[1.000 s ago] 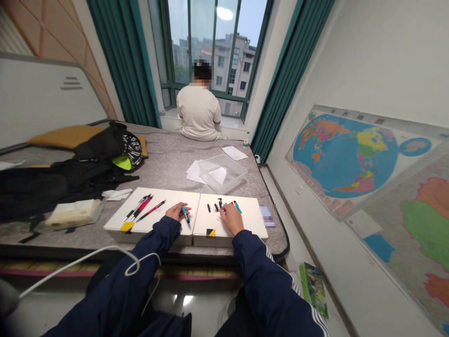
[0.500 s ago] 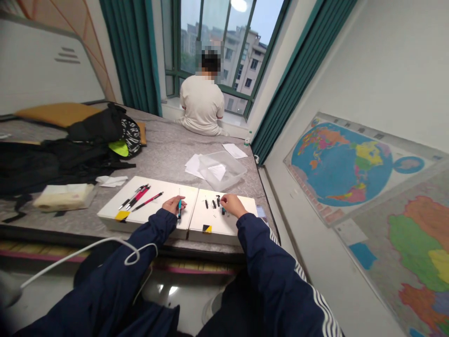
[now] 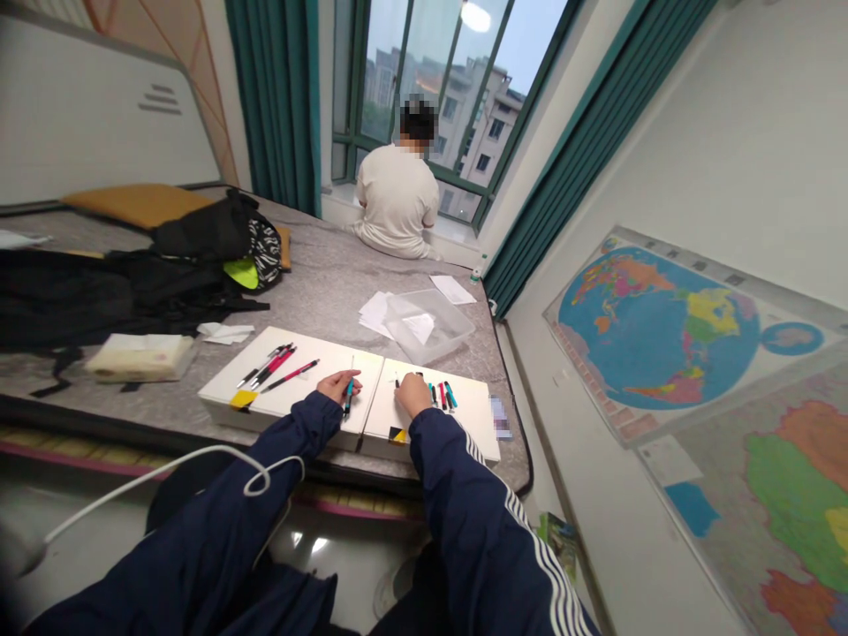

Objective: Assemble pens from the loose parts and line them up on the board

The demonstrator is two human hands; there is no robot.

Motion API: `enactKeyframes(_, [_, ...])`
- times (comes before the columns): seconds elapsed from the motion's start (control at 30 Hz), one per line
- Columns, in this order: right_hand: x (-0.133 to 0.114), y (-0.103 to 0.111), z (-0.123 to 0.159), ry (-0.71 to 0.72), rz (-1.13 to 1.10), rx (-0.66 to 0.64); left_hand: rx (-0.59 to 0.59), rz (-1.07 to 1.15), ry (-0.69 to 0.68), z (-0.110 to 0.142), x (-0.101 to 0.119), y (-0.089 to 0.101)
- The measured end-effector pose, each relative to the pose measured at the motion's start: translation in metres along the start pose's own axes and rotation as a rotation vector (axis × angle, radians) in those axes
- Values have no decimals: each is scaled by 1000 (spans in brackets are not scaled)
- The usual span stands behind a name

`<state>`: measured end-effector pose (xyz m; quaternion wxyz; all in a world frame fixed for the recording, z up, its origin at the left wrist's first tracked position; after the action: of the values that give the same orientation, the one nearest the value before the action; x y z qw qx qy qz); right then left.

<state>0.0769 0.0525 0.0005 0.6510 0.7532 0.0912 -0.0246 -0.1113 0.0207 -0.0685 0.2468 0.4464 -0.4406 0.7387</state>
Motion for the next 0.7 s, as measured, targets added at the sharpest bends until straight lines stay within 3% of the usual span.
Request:
enactKeyframes(0.27, [2,0,11,-42,-178,75,-13,40,-4,4,2,-1])
enactKeyframes(0.4, [-14,-6,25,-48,-607,180,-78,30,-45,2,1,-1])
enactKeyframes(0.53, [-40,-33,46,-160,-1126,96,-74,-136,-88,3,2,0])
enactKeyframes(0.7, [-53,-59,62,-245,-1287,102,-127,-269,-125,12,9,-2])
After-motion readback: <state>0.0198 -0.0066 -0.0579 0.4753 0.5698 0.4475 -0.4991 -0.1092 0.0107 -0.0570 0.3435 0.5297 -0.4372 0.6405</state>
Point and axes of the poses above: each hand's wrist, its own z-axis away from the middle knuckle, its own y-axis out of the back of the hand, x = y × z, the point moved 3 cm from there along -z, towards the middle knuckle, and after that the axes turned 14 degrees about x, right-handed, at the moved point
